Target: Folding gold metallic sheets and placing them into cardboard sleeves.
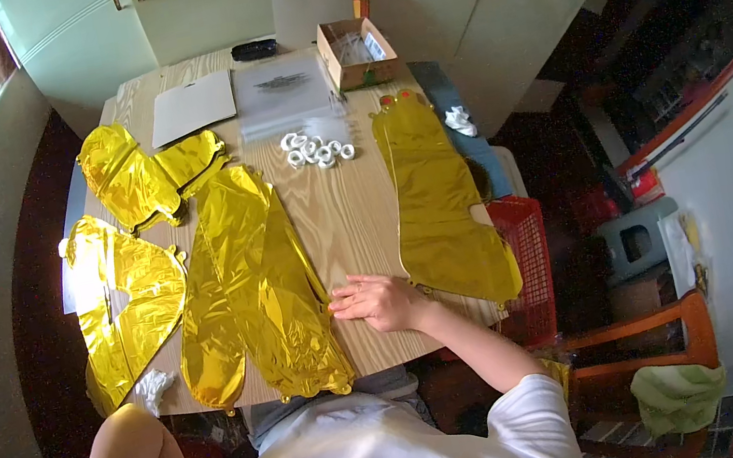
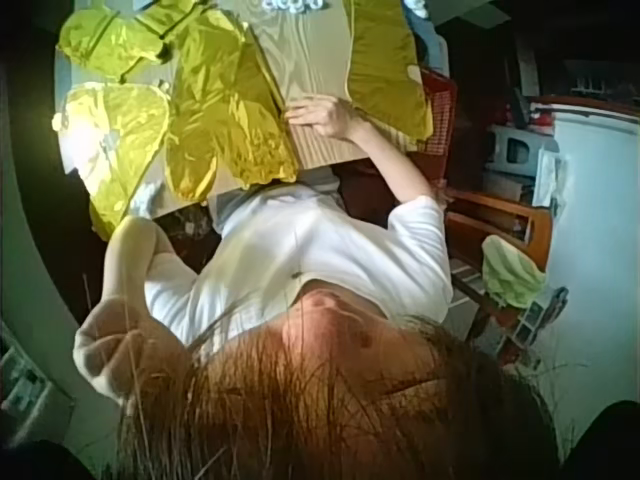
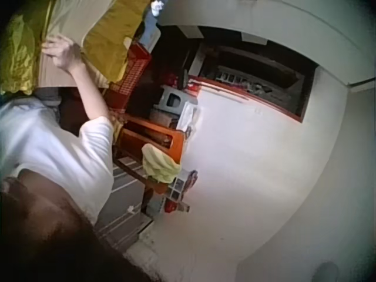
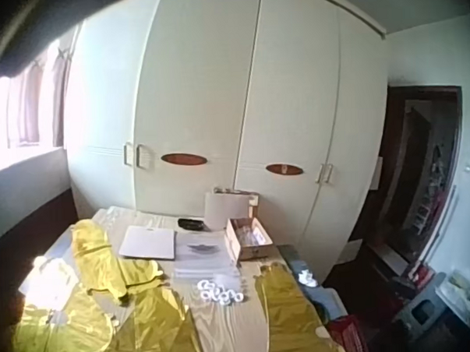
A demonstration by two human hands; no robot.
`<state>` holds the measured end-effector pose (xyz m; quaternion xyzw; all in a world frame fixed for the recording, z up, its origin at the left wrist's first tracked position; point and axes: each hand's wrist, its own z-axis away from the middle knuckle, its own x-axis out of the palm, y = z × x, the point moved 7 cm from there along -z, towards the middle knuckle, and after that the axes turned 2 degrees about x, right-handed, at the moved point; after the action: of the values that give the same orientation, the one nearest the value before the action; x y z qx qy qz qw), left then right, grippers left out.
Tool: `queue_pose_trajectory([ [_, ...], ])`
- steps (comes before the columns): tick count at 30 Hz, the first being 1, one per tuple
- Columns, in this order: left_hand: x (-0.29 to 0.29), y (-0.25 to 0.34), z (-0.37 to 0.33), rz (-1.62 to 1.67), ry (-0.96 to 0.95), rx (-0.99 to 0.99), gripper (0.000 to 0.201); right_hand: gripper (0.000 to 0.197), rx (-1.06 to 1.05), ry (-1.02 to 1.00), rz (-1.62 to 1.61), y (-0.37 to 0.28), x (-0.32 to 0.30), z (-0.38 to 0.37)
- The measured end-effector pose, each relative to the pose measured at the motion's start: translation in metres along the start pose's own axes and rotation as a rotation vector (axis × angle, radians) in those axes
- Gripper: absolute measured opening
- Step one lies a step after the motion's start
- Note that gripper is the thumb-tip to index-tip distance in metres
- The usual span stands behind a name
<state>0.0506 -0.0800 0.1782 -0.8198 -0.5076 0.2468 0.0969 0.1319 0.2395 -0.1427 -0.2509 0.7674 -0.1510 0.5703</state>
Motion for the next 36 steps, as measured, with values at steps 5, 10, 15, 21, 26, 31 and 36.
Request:
queue_pose_trajectory([
  [5,0.026,-0.011,0.001,0.484,0.017,-0.097,0.026,0.031,-0.006,0.054,0.039,-0.008,0.000,0.001],
  [10,0.049,-0.016,-0.002,0.870,-0.013,-0.172,0.027,0.027,-0.006,0.077,0.074,-0.011,0.001,0.003],
  [15,0.062,-0.020,0.004,1.119,-0.011,-0.223,0.028,0.023,0.024,0.094,0.126,-0.011,0.004,0.012],
  [21,0.060,-0.013,-0.001,1.275,-0.014,-0.284,0.031,0.027,0.044,0.061,0.085,-0.011,0.005,0.009],
  [26,0.061,-0.014,0.007,1.307,-0.009,-0.333,0.034,0.031,0.061,0.040,0.051,-0.008,0.003,0.003],
  [31,0.052,-0.022,0.021,1.110,-0.068,-0.535,0.037,0.032,0.097,0.151,-0.071,0.001,-0.004,-0.005],
  [36,0.102,-0.057,0.182,0.381,-0.532,-1.258,0.041,0.037,0.256,0.184,0.060,0.020,-0.009,-0.029],
])
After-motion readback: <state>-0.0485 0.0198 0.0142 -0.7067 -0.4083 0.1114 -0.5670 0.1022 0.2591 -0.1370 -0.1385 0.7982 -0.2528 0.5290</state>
